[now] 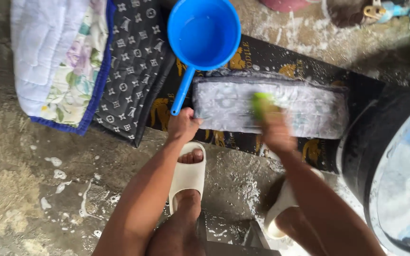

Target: Hand washing and scrubbing laundry with a brush and water in a basin.

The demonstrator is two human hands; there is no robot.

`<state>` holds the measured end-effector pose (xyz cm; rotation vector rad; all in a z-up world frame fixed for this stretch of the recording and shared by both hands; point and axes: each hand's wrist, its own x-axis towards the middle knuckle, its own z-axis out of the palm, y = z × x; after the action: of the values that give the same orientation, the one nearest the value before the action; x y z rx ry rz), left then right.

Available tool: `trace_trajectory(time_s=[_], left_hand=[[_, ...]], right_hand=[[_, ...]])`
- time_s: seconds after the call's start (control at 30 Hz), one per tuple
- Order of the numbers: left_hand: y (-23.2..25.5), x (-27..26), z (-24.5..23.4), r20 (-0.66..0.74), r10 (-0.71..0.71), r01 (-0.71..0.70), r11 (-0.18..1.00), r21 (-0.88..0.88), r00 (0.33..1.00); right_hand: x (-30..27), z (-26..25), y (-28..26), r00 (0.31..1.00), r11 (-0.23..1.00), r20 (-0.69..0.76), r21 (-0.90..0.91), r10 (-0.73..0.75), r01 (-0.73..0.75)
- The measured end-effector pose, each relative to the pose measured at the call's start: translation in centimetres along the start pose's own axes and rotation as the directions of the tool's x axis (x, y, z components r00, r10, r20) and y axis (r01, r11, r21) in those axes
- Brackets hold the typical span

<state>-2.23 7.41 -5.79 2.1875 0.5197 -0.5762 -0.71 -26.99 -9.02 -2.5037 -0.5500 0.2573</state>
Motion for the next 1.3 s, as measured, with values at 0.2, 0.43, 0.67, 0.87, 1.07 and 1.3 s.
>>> trace_trajectory(time_s=[0.2,0.43,0.67,0.87,1.07,1.3], left_hand=[[-1.1,0.8,1.4,-0.067,0.07,-0.068,0.997,0.037,0.995],[-5.8,2.6,3.0,0.002,0.073,-0.073,0.997,0.038,0.997],[-1.6,1.4,1.6,-0.061,-0.012,0.015,0.999,0.038,0.998],[-0.5,1.1,2.4,-0.026,-0.056,0.061,0.967,0.246,0.998],[-0.1,-0.2,0.6,-0.147,-0.148,0.177,0.963,0.204,0.978],[-0.7,0.4,1.2,-0.207,-0.026,0.084,0.958,0.275,0.978]], right_hand=[[-0.8,5.7,2.0,0.877,0.876,-0.016,0.058,0.481,-0.479],[2.8,4.7,-16.4,0.995,0.992,-0.024,-0.073,0.099,-0.1],[0.0,-1.7,-6.9,0.955,0.911,-0.166,-0.298,0.245,-0.286],[2.9,4.0,-14.8,0.99,0.986,-0.086,-0.121,0.107,-0.117],[-2.5,-3.3,-2.2,0.994,0.948,0.08,-0.315,0.076,-0.047],[-5.1,2.7,5.3,0.973,0.808,-0.108,-0.543,0.203,-0.229]])
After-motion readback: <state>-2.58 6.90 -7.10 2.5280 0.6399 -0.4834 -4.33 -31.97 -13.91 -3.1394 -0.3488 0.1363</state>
